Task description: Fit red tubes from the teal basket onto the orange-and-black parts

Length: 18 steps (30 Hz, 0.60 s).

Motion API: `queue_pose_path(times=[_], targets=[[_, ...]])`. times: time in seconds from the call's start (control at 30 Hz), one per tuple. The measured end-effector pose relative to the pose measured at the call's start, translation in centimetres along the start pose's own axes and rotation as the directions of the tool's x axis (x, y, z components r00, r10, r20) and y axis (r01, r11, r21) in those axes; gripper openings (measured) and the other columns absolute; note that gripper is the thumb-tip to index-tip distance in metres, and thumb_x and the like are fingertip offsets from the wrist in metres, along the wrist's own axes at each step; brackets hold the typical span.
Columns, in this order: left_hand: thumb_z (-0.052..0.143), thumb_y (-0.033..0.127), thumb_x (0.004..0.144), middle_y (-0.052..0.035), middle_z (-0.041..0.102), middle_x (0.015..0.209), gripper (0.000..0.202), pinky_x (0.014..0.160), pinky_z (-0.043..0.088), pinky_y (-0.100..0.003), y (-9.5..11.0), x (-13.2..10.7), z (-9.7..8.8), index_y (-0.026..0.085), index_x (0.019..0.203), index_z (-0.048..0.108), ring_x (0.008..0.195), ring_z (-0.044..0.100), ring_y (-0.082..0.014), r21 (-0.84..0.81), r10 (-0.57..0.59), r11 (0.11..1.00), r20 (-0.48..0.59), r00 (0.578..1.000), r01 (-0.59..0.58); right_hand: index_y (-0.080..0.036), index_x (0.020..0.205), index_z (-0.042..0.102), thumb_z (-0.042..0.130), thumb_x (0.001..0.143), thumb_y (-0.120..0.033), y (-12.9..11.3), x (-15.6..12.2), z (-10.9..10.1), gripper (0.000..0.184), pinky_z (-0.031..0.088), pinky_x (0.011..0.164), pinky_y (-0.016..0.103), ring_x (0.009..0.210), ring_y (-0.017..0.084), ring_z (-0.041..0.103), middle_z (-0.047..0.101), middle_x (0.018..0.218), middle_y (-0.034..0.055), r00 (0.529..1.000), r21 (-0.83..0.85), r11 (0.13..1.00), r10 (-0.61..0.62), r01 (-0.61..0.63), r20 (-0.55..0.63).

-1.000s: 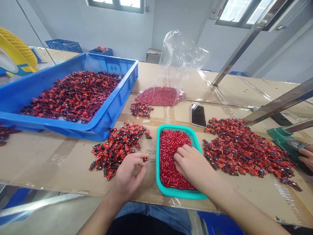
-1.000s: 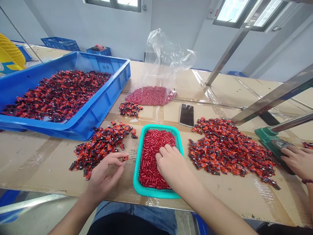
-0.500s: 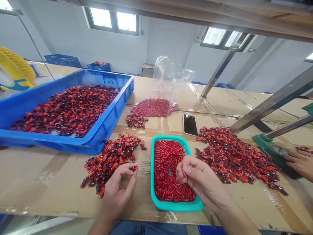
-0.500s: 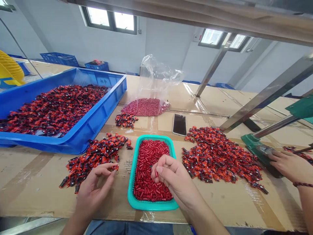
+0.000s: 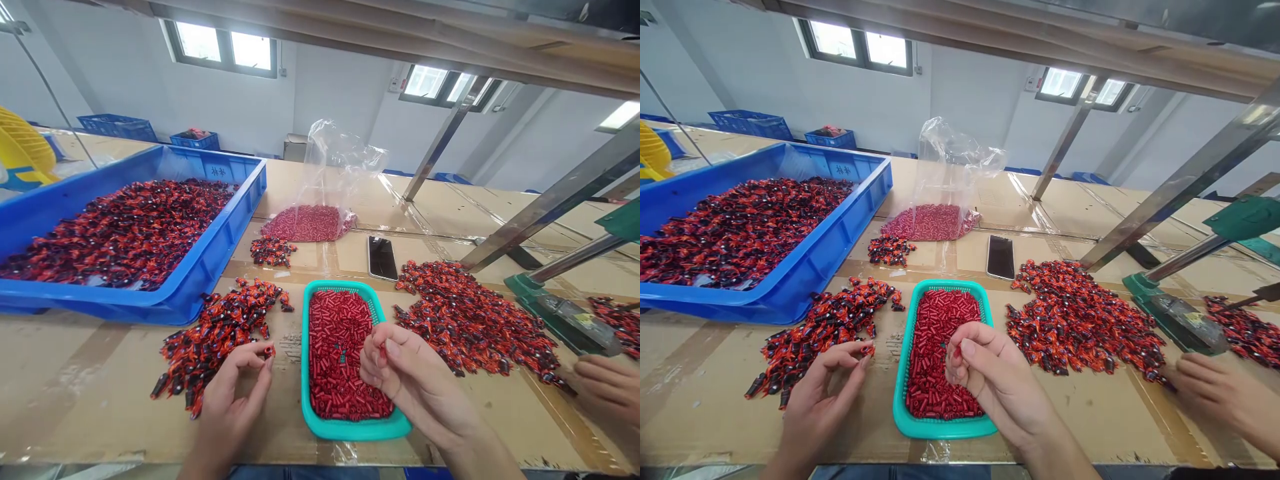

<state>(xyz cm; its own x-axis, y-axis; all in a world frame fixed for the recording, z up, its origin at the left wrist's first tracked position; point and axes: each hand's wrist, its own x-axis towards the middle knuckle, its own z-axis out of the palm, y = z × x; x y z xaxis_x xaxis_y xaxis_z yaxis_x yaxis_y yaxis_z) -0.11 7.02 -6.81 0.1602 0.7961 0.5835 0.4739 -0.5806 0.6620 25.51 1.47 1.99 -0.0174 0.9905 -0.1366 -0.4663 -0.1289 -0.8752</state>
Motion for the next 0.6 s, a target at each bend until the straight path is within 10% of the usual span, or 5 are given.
queue_pose_path(times=[0.2, 0.4, 0.6], targets=[[0.065, 0.023, 0.097, -0.0070, 0.079, 0.107, 0.007, 0.083, 0.065, -0.030, -0.8, -0.8, 0.2, 0.023, 0.093, 0.060, 0.095, 0.079, -0.0201, -0.006, -0.041, 0.999, -0.008, 0.999, 0.041, -0.018, 0.088, 0.067, 0.079, 0.087, -0.055, -1.0, 2.9, -2.4, 0.039, 0.053, 0.071, 0.028, 0.072, 0.013, 0.060, 0.065, 0.077, -0.0001, 0.966, -0.446, 0.878, -0.239, 0.173, -0.097], [0.067, 0.025, 0.097, -0.0105, 0.077, 0.113, 0.012, 0.089, 0.065, -0.037, -2.0, -2.1, 0.9, 0.022, 0.103, 0.058, 0.101, 0.079, -0.0231, -0.077, -0.161, 0.985, -0.138, 0.977, 0.152, -0.017, 0.123, 0.066, 0.066, 0.101, -0.039, -1.6, 11.0, -6.8, 0.031, 0.060, 0.091, 0.043, 0.106, 0.022, 0.069, 0.068, 0.124, 0.0081, 0.909, -0.875, 0.454, -0.415, 0.168, -0.042], [0.062, 0.020, 0.099, -0.0067, 0.076, 0.114, 0.014, 0.101, 0.060, -0.032, -1.8, -2.0, 0.4, 0.023, 0.113, 0.066, 0.110, 0.075, -0.0191, -0.058, -0.100, 0.994, -0.132, 0.986, 0.093, -0.019, 0.129, 0.064, 0.066, 0.102, -0.039, -1.2, 17.2, -8.4, 0.034, 0.060, 0.093, 0.044, 0.109, 0.022, 0.068, 0.066, 0.130, 0.0094, 0.908, -0.978, 0.146, -0.412, 0.151, 0.079]])
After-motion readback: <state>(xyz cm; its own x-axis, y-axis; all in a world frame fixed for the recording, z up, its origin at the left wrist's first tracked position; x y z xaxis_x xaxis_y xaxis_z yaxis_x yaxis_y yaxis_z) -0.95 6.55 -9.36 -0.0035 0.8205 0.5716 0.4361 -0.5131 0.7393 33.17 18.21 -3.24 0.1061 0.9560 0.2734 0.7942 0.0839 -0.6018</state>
